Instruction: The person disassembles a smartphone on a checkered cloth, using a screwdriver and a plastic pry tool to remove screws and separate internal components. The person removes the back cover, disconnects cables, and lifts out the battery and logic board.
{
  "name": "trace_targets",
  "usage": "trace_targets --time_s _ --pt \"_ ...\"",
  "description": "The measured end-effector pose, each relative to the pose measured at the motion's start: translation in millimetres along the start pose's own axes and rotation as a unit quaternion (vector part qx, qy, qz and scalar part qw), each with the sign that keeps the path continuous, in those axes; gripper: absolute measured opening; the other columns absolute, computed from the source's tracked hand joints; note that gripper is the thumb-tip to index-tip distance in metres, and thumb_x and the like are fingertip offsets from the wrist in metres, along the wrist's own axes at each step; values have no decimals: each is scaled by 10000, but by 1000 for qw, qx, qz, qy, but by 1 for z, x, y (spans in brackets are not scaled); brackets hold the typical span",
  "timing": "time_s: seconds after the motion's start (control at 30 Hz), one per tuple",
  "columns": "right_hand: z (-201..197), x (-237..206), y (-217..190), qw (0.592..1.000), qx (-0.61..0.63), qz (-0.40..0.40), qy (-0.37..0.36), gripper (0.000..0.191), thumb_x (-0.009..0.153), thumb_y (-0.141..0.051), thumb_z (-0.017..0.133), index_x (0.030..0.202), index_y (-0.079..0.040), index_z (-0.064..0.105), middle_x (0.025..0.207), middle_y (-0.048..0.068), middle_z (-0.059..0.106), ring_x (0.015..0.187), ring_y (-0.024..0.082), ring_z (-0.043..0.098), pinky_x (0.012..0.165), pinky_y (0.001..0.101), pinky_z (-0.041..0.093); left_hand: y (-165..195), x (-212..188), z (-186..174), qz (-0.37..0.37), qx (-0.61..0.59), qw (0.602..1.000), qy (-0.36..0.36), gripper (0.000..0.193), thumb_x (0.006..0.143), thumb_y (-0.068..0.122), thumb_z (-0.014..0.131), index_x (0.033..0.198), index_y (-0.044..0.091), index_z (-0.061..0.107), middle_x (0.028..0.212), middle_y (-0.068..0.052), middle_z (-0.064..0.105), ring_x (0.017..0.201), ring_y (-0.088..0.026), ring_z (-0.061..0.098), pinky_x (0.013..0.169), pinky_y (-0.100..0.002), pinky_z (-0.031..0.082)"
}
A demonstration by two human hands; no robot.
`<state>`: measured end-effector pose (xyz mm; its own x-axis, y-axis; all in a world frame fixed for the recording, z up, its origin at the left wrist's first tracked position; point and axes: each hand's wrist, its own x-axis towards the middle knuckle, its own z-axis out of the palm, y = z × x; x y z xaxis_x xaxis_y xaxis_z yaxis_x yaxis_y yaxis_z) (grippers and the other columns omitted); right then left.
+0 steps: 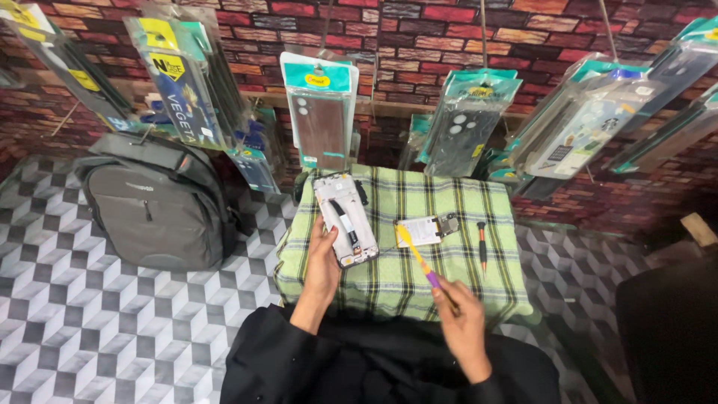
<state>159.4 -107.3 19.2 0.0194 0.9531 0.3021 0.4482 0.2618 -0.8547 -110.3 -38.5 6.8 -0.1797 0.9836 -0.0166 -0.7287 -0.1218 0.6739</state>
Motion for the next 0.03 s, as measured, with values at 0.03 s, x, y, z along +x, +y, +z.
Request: trace_targets --time_s 0.03 --pt "0 -2 -8 999 3 -32 1 336 950 -162 680 1269 -60 708 768 3 572 665 82 521 614 221 429 2 6 3 -1 -6 1000 -6 714 971 206 584 1596 39 282 1520 -152 474 1401 -264 452 1152 -418 352"
